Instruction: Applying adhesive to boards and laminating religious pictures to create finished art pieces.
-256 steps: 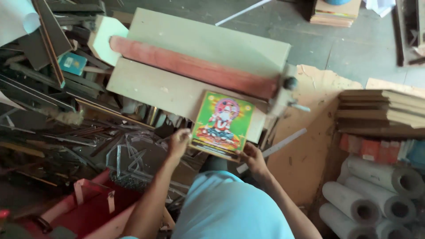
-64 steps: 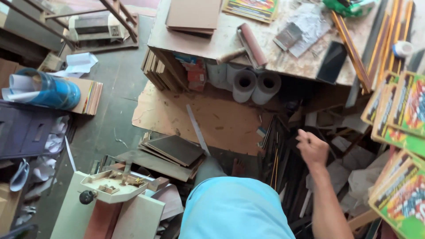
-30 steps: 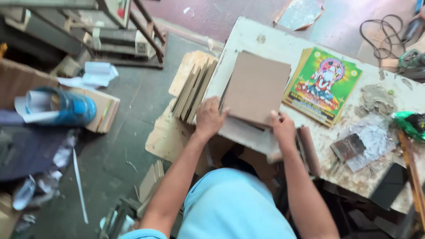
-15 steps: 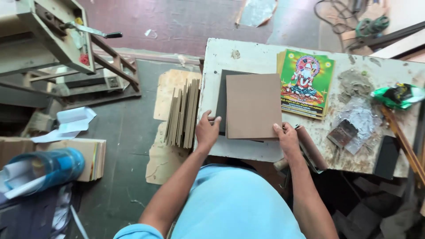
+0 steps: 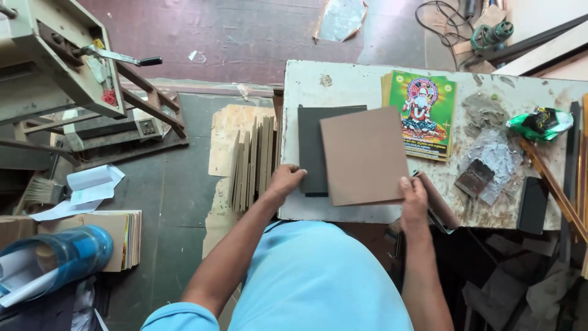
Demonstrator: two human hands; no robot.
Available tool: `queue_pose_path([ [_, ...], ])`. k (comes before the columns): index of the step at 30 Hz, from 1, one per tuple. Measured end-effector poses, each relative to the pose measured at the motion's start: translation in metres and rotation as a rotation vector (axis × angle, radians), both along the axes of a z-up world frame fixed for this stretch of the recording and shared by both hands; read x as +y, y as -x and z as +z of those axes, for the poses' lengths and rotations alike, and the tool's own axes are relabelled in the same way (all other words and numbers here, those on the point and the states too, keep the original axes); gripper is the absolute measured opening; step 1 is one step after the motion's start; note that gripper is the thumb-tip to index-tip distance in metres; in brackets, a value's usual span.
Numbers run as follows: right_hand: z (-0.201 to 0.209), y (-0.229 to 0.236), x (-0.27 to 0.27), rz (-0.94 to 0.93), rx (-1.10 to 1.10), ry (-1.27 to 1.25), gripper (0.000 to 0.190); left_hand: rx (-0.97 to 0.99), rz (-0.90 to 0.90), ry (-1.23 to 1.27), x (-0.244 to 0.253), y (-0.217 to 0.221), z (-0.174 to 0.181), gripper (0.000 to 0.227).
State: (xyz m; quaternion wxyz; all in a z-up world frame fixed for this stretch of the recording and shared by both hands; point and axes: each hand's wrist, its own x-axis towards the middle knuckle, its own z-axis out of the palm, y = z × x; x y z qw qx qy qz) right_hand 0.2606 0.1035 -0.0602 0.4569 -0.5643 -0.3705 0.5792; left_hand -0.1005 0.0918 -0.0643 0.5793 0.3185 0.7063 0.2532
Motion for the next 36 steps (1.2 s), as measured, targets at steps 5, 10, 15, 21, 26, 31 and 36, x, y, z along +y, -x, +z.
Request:
queue_pose_path([
  [5, 0.002, -0.005, 0.007, 0.008, 0.122, 0.103, 0.020, 0.259, -0.061, 0.036, -0.001, -0.034, 0.034, 0.046],
  [10, 0.012, 0.023, 0.012, 0.110, 0.230, 0.160, 0.022, 0.464, 0.011, -0.050, -0.006, -0.051, -0.031, 0.060],
  [15, -0.010, 0.023, 0.003, 0.117, 0.292, 0.137, 0.021, 0.259, 0.141, -0.029, 0.002, -0.018, -0.022, 0.056],
  [21, -0.005, 0.047, -0.007, 0.150, 0.422, 0.197, 0.022, -0.119, 0.281, 0.136, -0.015, 0.024, -0.003, 0.046],
  [26, 0.034, 0.059, -0.011, 0.150, 0.371, 0.273, 0.025, -0.124, 0.230, 0.072, -0.015, 0.041, 0.047, 0.041],
  [31, -0.024, 0.001, -0.019, 0.033, 0.364, -0.149, 0.026, 0.462, -0.028, -0.212, -0.007, 0.024, 0.146, 0.044],
  [36, 0.124, 0.012, -0.011, 0.022, -0.240, -0.168, 0.024, 0.577, -0.190, -0.303, -0.012, -0.028, 0.179, 0.047],
])
